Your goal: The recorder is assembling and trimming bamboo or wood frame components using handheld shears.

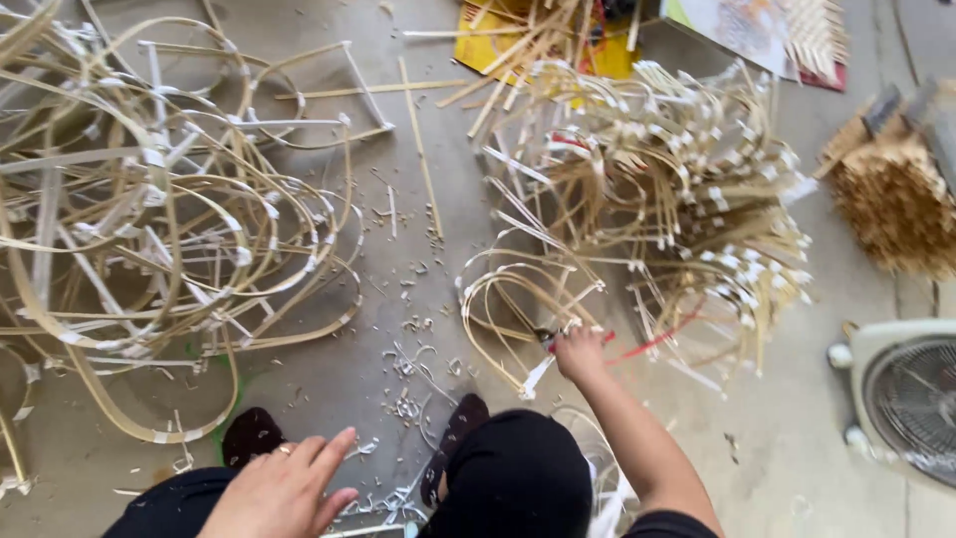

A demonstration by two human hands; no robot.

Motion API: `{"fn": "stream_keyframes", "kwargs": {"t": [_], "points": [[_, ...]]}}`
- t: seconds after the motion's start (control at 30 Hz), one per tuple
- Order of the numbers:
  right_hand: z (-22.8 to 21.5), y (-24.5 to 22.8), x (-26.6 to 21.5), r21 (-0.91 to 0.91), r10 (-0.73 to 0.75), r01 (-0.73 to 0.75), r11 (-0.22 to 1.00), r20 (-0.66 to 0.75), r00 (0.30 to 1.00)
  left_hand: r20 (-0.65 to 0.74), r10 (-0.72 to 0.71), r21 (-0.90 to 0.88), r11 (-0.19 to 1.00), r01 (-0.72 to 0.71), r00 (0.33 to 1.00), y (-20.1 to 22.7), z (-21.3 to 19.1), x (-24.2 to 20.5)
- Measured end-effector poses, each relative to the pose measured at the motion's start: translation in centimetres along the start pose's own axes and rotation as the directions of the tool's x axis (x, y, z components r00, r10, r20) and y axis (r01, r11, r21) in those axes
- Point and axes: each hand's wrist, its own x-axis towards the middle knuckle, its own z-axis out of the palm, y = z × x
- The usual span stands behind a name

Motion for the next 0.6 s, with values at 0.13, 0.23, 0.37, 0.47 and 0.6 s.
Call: {"fn": "stream_keyframes", "kwargs": {"t": [0.13, 0.23, 0.37, 0.47, 0.6], "points": [[-8.2, 0.2, -11.7, 0.191, 0.146, -0.263, 0.946, 0.475, 0.868, 0.023, 0.022, 0.028, 0.999, -0.022, 1.000, 2.2, -0.4, -0.4], [-6.0, 2.9, -16.1, 0.578, -0.030, -0.299, 0.759, 0.490, 0.871, 0.086, 0.046, 0.053, 0.997, -0.051, 0.995, 3.6, -0.2, -0.2], [-8.5, 4.2, -16.4, 0.733, 0.049, -0.326, 0.597, 0.372, 0.927, 0.085, 0.092, 0.074, 0.992, -0.099, 0.992, 4.5, -0.3, 0.1], [-12.2, 4.2, -12.1, 0.768, 0.151, -0.212, 0.604, 0.150, 0.977, 0.068, 0.031, 0.093, 0.995, -0.038, 0.997, 4.7, -1.1, 0.9], [-12.4, 3.8, -3.6, 0.633, 0.314, -0.162, 0.757, -0.134, 0.940, 0.075, -0.046, 0.109, 0.993, 0.038, 0.996, 3.9, -1.2, 2.4]]}}
